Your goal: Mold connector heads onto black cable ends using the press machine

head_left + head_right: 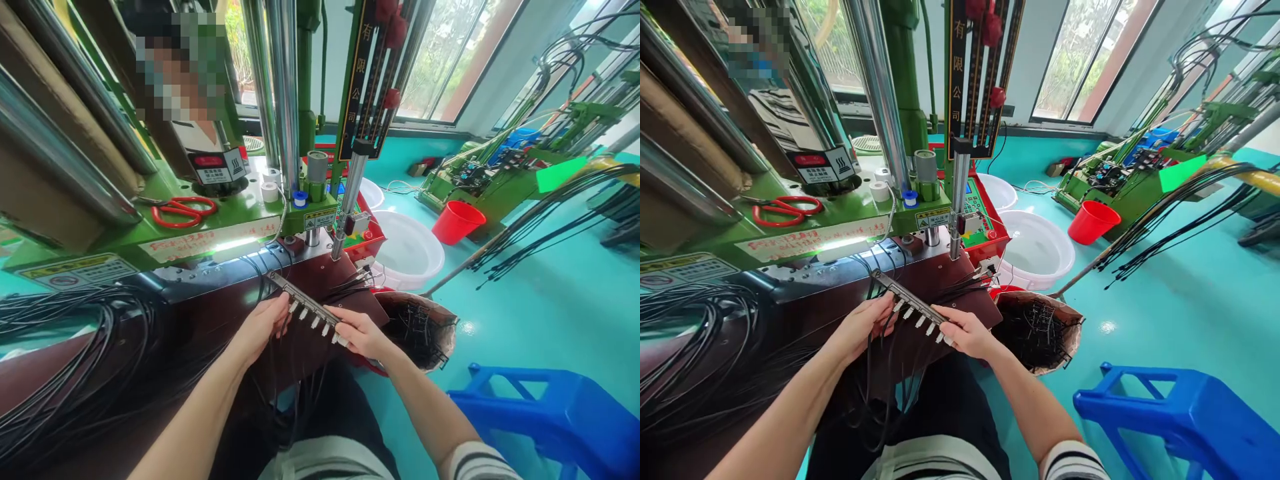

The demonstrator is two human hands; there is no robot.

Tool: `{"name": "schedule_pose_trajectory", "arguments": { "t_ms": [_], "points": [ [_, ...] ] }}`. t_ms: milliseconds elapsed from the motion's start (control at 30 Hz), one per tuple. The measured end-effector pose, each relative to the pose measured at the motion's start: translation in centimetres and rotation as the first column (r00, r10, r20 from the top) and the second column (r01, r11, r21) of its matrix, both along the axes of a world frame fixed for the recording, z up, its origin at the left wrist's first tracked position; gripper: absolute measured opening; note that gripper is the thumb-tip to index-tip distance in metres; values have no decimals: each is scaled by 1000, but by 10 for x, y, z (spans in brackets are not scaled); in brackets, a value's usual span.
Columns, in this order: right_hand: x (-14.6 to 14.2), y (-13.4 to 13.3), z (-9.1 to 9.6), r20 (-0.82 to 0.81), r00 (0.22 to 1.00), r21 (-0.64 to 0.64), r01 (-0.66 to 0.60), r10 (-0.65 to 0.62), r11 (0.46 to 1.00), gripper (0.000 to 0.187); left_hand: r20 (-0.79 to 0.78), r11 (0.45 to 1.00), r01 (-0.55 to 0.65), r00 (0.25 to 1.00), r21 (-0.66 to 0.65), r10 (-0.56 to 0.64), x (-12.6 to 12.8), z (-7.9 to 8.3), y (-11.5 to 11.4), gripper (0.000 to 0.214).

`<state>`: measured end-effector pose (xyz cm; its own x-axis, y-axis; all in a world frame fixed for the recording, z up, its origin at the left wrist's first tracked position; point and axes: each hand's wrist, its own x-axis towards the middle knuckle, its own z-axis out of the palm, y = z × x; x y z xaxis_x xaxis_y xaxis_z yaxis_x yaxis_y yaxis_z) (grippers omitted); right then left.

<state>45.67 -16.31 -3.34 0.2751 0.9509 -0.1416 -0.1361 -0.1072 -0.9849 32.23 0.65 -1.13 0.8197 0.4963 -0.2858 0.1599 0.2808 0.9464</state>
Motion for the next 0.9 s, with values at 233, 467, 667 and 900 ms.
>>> {"name": "schedule_pose_trajectory", "arguments": {
  "t_ms": [233, 467, 667, 900],
  "points": [
    [20, -25, 12, 21, 983, -148, 185, -184, 971, 43, -128, 963, 75, 991, 260, -43, -24, 9, -12, 39],
    [78, -5, 31, 208, 977, -348, 25, 51, 937, 44, -126, 917, 205, 977, 342, -172, -47, 12, -14, 27],
    [96, 73, 51, 530, 705, -421, -264, 472, 868, 35, -126, 891, 152, 986, 428, -107, -62, 18, -3, 24],
    [80, 154, 32, 850, 288, -273, -477, 442, 836, 28, -112, 878, -57, 986, 476, 124, -82, 15, 22, 27]
  ]
}}
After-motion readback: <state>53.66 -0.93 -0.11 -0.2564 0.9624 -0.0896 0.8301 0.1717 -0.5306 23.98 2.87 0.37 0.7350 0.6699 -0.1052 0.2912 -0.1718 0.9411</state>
